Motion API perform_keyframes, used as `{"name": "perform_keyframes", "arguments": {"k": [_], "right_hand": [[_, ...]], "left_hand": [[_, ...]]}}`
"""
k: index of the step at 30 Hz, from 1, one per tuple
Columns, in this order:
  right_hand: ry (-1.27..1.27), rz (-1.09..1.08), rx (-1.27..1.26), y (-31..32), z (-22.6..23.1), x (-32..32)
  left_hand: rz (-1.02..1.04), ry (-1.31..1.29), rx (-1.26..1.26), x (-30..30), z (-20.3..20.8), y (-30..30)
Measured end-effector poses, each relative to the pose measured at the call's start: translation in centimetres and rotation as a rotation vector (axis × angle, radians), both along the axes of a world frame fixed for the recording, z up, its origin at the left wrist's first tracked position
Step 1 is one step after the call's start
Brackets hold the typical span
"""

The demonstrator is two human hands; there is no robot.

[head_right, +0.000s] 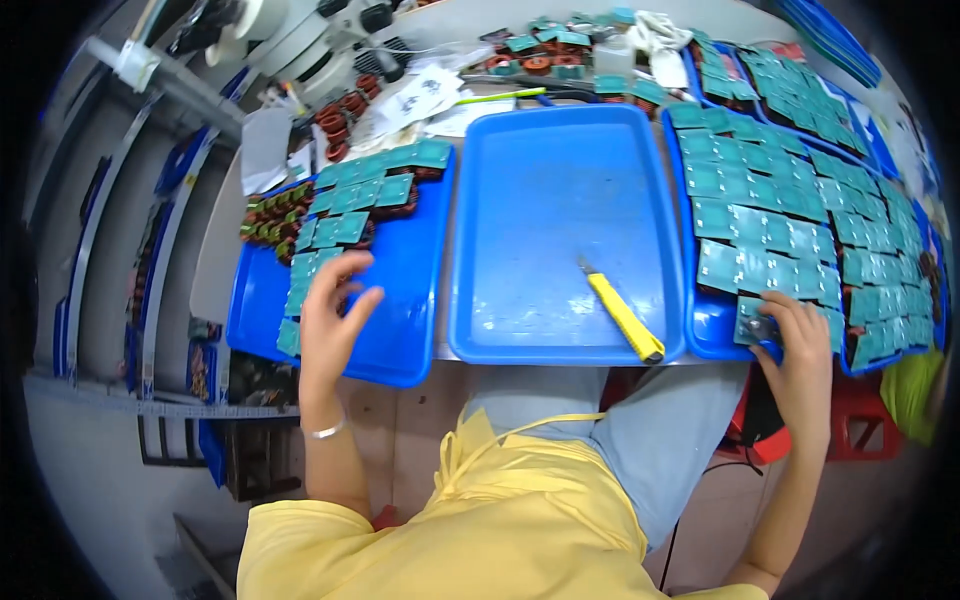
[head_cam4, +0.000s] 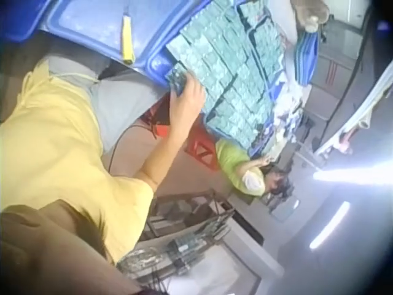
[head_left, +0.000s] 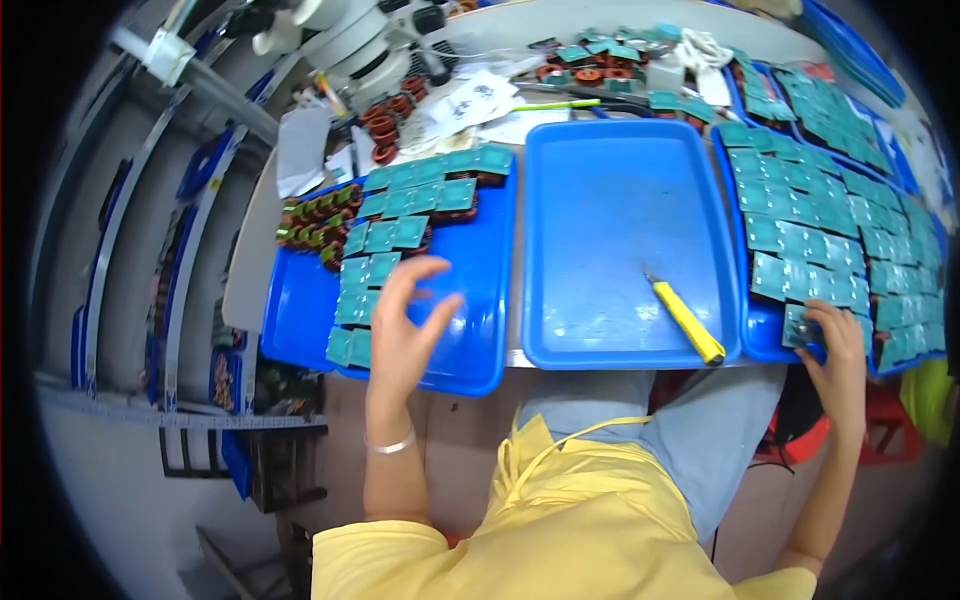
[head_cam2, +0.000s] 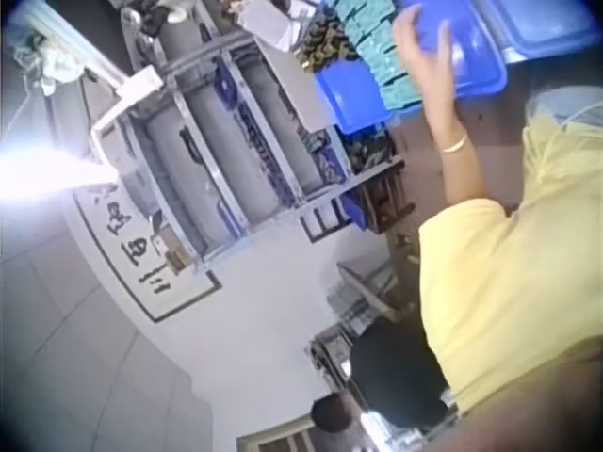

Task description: Trimming wires and assembling electronic components on inductor coils using pliers at a workbench.

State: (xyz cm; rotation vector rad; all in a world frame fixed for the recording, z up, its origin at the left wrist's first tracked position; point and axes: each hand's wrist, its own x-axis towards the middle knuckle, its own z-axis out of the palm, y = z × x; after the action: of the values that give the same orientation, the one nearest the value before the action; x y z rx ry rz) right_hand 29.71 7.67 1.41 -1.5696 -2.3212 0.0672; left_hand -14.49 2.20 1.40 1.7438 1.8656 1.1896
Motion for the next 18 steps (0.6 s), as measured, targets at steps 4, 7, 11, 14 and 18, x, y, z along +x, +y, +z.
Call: {"name": "perform_keyframes", "arguments": {"k": [4, 7, 11, 14, 18], "right_hand": [[0.035, -0.055, -0.028, 0.1, 0.5, -0.3], [0.068, -0.07, -0.004, -0.6, 1.2, -1.4], [0.195, -0.067, 0.033, -2.9, 1.9, -2.0], [0.321, -0.058, 0.002, -4.3, 2.5, -2.7], [0.36, 0.005, 0.061, -5.1, 2.6, -3.9]], "left_hand": [[0.21, 0.618, 0.042, -4.0, -0.3, 2.4], [0.309, 0.975, 0.016, -6.5, -2.9, 4.2], [0.395, 1.099, -0.023, -6.5, -5.5, 4.6], [0.39, 1.052, 0.031, -6.1, -4.9, 4.6], [0.32, 0.926, 0.071, -5.2, -3.9, 5.4]]}}
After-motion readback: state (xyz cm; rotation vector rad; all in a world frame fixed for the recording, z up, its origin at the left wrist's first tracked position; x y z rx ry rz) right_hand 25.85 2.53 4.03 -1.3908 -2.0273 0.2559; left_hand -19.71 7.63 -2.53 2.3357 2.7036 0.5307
